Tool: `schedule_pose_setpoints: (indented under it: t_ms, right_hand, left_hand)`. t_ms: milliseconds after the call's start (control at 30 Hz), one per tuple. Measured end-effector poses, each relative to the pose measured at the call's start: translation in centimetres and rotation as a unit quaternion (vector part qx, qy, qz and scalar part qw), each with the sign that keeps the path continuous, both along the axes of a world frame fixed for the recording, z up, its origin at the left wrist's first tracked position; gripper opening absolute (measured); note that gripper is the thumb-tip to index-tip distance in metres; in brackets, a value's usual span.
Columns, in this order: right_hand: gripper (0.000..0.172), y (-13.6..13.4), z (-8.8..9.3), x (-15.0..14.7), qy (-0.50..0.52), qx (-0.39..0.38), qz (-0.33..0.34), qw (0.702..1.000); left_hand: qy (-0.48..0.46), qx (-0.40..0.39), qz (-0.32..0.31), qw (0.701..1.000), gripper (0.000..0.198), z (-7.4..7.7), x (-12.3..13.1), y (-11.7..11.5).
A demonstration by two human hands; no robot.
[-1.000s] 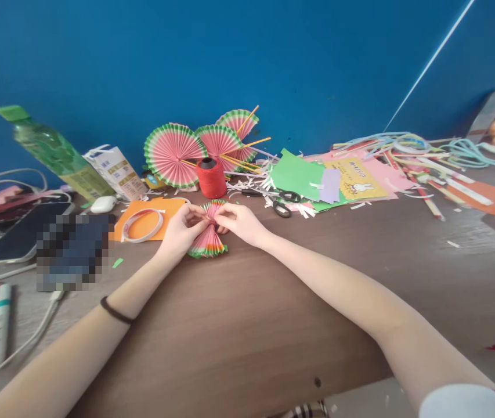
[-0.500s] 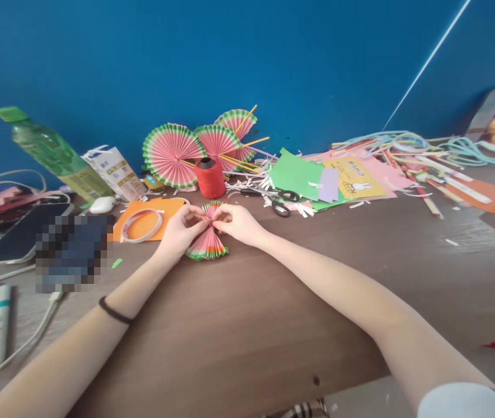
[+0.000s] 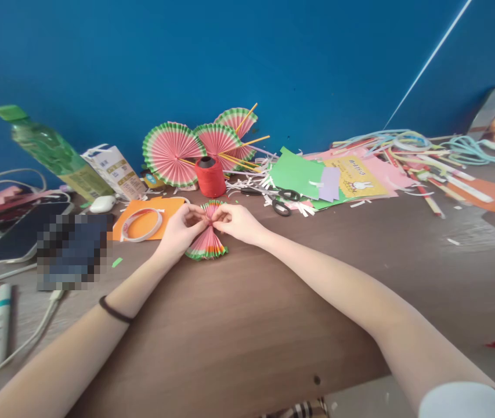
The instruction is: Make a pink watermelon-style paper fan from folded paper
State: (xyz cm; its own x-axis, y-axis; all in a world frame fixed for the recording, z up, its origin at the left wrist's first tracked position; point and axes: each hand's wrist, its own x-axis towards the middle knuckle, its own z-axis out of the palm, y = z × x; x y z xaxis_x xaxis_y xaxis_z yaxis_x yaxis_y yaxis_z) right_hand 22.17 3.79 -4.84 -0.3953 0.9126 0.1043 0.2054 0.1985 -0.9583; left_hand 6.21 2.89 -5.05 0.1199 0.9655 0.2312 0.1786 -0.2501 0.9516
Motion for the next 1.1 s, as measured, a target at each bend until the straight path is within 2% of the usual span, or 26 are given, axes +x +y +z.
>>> schedule_pose_setpoints:
  t_ms: [133,567,867,1100]
  right_hand:
    - [0.005,0.02,-0.15,-0.03,-0.022,0.027,-0.002,0.999]
    - [0.005,-0.06,-0.15,-0.06,-0.013,0.021,0.000,1.000]
    - [0.005,-0.04,0.02,-0.02,0.009,-0.001,0.004,1.000]
    - [0.007,-0.19,0.51,-0.14,0.018,-0.023,-0.013,1.000]
  left_hand:
    - [0.005,0.011,-0.004,1.000,0.016,-0.16,-0.03,0.08]
    - [0.069,0.087,0.015,0.994,0.015,-0.46,-0.08,-0.16]
    - [-0.016,0.005,0.010,1.000,0.018,-0.16,-0.02,0.09]
    - [-0.031,-0.003,0.000,1.000,0.019,-0.08,0.01,-0.01]
